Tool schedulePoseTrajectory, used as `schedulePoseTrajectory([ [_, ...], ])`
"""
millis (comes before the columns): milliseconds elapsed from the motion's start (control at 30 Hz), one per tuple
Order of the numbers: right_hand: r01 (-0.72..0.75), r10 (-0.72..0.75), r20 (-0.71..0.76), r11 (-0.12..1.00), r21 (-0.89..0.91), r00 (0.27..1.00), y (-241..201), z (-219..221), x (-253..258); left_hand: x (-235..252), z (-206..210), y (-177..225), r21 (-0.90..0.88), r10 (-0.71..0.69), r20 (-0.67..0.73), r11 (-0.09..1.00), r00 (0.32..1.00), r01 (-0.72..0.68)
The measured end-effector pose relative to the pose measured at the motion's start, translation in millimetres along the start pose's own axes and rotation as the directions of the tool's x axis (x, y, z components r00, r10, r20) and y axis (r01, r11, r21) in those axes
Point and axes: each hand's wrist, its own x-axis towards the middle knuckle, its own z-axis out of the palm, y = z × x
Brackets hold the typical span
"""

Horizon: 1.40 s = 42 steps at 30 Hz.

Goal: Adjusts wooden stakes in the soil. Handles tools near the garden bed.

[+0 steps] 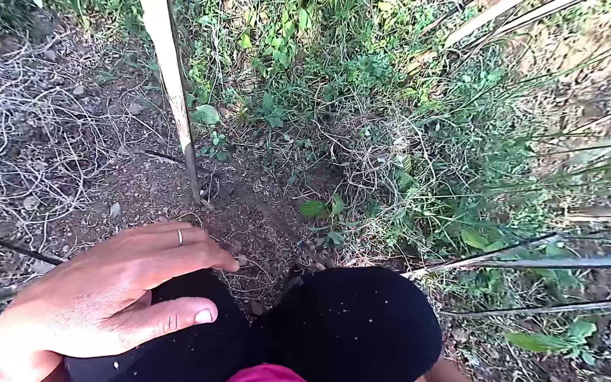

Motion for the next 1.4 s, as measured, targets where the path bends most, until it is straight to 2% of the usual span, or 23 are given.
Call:
schedulePoseTrajectory([
  [33,-0.019,0.028,0.087,0.995,-0.099,0.996,-12,-7,-11,4,0,-1,0.016,0.003,-0.005,1.0,1.0,-0.003],
  [67,0.046,-0.056,-0.049,0.982,-0.181,0.997,-3,2,-7,7,1,-1,0.036,0.0,-0.007,0.999,1.0,0.0],
  [100,0.149,-0.237,-0.315,0.949,-0.278,0.919,25,21,18,10,2,0,0.064,-0.007,-0.007,0.998,1.0,0.008],
  [133,0.177,-0.307,-0.257,0.887,-0.426,0.916,45,7,41,12,2,2,0.095,-0.022,-0.005,0.995,1.0,0.022],
  [167,0.152,-0.271,-0.197,0.869,-0.472,0.942,58,-14,57,14,3,4,0.123,-0.029,-0.005,0.992,1.0,0.029],
  [233,-0.041,-0.04,-0.229,0.94,-0.338,0.973,81,-43,95,13,4,6,0.146,-0.027,-0.023,0.989,0.999,0.03],
  [267,-0.133,0.071,-0.25,0.961,-0.241,0.966,84,-55,107,11,3,7,0.14,-0.021,-0.039,0.99,0.999,0.026],
  [333,-0.172,0.134,-0.243,0.975,-0.142,0.961,77,-54,112,5,2,6,0.099,-0.011,-0.051,0.995,0.999,0.016],
  [467,-0.022,-0.003,-0.217,0.993,-0.116,0.976,60,-12,90,-1,0,2,0.041,-0.012,-0.044,0.999,0.999,0.014],
  [533,-0.034,0.024,-0.059,0.984,-0.172,0.998,21,-5,51,2,0,2,0.037,-0.006,-0.03,0.999,1.0,0.008],
  [600,0.014,-0.015,-0.001,0.956,-0.293,1.0,6,-2,29,7,1,3,0.07,-0.013,-0.016,0.997,1.0,0.014],
  [667,0.143,-0.184,-0.048,0.879,-0.456,0.982,37,-10,46,12,1,6,0.117,-0.018,-0.015,0.993,1.0,0.02],
  [700,0.15,-0.223,-0.103,0.87,-0.47,0.969,57,-16,63,12,1,6,0.136,-0.019,-0.019,0.99,1.0,0.021],
  [733,0.106,-0.206,-0.197,0.899,-0.425,0.958,79,-18,85,11,2,8,0.15,-0.019,-0.022,0.988,1.0,0.022],
  [800,-0.098,0.016,-0.332,0.968,-0.232,0.943,97,-33,113,7,2,10,0.155,-0.015,-0.041,0.988,0.999,0.021],
  [867,-0.195,0.153,-0.293,0.974,-0.118,0.944,80,-48,107,1,2,10,0.118,-0.002,-0.062,0.993,0.998,0.009],
  [933,-0.144,0.124,-0.226,0.986,-0.078,0.966,63,-37,96,-5,2,8,0.077,0.014,-0.072,0.997,0.997,-0.008],
  [1067,0.068,-0.086,-0.169,0.992,-0.109,0.982,33,1,69,-4,1,8,0.082,0.013,-0.064,0.997,0.998,-0.008],
  [1200,0.157,-0.217,-0.094,0.888,-0.431,0.972,22,-8,48,4,2,13,0.148,0.028,-0.068,0.989,0.997,-0.017],
  [1267,0.053,-0.131,-0.178,0.919,-0.39,0.975,40,-25,71,5,2,16,0.163,0.038,-0.076,0.986,0.996,-0.025],
  [1333,-0.09,0.03,-0.285,0.975,-0.201,0.958,61,-43,107,2,3,19,0.172,0.032,-0.095,0.985,0.995,-0.016],
  [1400,-0.129,0.093,-0.313,0.987,-0.098,0.945,60,-51,112,-5,1,22,0.156,0.017,-0.093,0.988,0.996,-0.002],
])
